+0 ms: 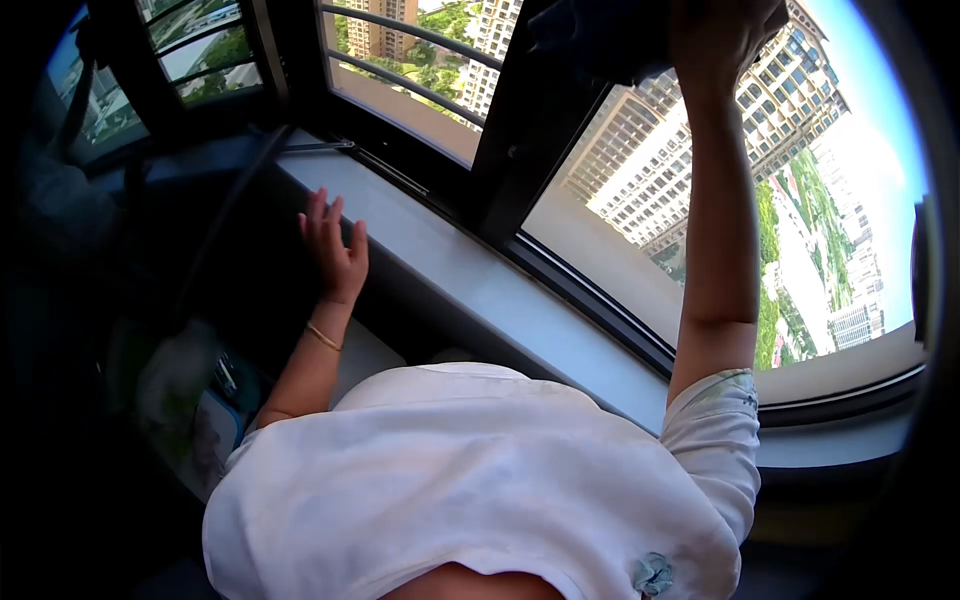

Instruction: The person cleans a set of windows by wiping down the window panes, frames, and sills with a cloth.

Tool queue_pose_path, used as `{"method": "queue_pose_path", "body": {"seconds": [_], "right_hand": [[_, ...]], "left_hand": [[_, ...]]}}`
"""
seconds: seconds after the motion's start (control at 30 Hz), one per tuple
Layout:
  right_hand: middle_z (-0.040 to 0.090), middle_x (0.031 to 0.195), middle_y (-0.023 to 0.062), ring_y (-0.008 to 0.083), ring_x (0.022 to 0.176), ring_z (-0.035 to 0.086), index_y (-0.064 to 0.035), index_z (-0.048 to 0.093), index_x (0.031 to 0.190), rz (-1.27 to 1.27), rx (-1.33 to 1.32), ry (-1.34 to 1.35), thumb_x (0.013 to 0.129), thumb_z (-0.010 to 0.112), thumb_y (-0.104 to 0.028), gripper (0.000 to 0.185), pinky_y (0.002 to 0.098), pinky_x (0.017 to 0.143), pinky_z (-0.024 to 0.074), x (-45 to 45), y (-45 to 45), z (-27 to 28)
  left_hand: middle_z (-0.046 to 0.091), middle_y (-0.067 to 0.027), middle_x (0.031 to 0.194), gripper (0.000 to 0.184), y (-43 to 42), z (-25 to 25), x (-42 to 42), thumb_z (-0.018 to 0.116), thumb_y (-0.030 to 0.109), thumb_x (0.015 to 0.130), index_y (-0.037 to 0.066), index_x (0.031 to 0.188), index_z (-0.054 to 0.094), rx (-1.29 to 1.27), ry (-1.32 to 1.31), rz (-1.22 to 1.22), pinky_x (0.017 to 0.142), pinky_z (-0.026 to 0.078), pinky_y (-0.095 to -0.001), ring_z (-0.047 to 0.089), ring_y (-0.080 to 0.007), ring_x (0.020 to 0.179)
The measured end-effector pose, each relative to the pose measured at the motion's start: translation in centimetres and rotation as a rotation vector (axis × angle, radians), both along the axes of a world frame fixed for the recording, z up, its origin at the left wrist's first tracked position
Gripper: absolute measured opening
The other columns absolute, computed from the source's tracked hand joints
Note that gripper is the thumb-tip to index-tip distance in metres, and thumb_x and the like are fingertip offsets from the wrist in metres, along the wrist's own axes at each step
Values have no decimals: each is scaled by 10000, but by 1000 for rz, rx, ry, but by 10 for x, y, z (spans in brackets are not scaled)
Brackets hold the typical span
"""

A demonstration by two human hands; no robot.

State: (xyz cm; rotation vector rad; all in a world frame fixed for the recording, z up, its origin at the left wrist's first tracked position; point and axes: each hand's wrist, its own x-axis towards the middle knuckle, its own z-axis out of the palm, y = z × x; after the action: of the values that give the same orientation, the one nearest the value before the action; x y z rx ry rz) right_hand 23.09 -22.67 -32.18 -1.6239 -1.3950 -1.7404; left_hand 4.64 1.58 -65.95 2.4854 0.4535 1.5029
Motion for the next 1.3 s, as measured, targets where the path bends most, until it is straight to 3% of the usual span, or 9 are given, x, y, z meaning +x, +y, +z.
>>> {"method": "queue_pose_path", "body": {"seconds": [0.17,0.2,0.27,0.37,0.47,0.57,0.87,1.13,1.3], "right_hand": [[607,1024,162,327,904,599,-24,569,1144,-11,182,-45,706,617,-22,440,424,737,468,-3,17,16],[607,1024,162,329,905,599,-24,569,1144,-38,228,-78,712,617,-27,435,428,739,467,6,23,11],[620,997,145,330,892,603,-34,595,1083,-116,388,-354,761,584,-47,322,427,712,472,50,34,-18],[401,1284,156,350,1117,416,-224,566,1280,-95,182,-9,779,665,-238,511,467,944,374,55,14,-115],[401,1242,132,352,1104,418,-244,552,1296,-152,26,55,738,701,-201,579,477,932,385,49,2,-140],[397,1239,98,346,1106,422,-287,548,1299,-116,-17,64,681,745,-139,665,477,928,394,48,0,-137],[372,1271,80,338,1131,407,-311,582,1258,-148,47,38,697,730,-109,614,453,946,399,43,12,-133],[353,1298,123,355,1107,396,-255,610,1242,-235,16,0,755,669,-212,492,460,963,395,41,11,-125],[356,1293,79,340,1126,406,-316,586,1257,-168,21,78,695,721,-106,615,454,962,413,26,11,-107]], "left_hand": [[435,-263,1318,670,147,147,-214,683,435,831,-18,1271,458,520,-501,1072,967,405,-491,463,-386,1195],[441,-271,1306,727,196,152,-266,677,495,815,-17,1279,450,391,-598,1203,958,419,-477,475,-404,1178],[356,-264,1407,793,213,181,-295,571,569,861,4,1381,370,-95,-782,1149,1055,330,-460,387,-395,1282],[166,-208,1527,935,304,170,-341,428,693,862,61,1492,149,-736,-703,505,1137,176,-466,175,-372,1406],[107,-133,1564,878,287,195,-293,389,664,898,92,1505,112,-867,-644,386,1156,66,-413,138,-283,1432],[196,-135,1542,852,304,192,-301,415,646,900,92,1497,165,-919,-686,239,1146,146,-428,224,-290,1403],[524,-211,1276,690,238,178,-280,509,523,923,-61,1289,472,-726,-761,230,907,467,-404,559,-292,1116],[655,-147,917,569,84,186,-198,633,494,865,-71,913,589,-123,-540,482,706,495,-294,634,-193,806],[633,-137,961,559,29,206,-149,723,396,825,-77,1048,524,-129,-660,332,741,518,-275,622,-178,838]]}}
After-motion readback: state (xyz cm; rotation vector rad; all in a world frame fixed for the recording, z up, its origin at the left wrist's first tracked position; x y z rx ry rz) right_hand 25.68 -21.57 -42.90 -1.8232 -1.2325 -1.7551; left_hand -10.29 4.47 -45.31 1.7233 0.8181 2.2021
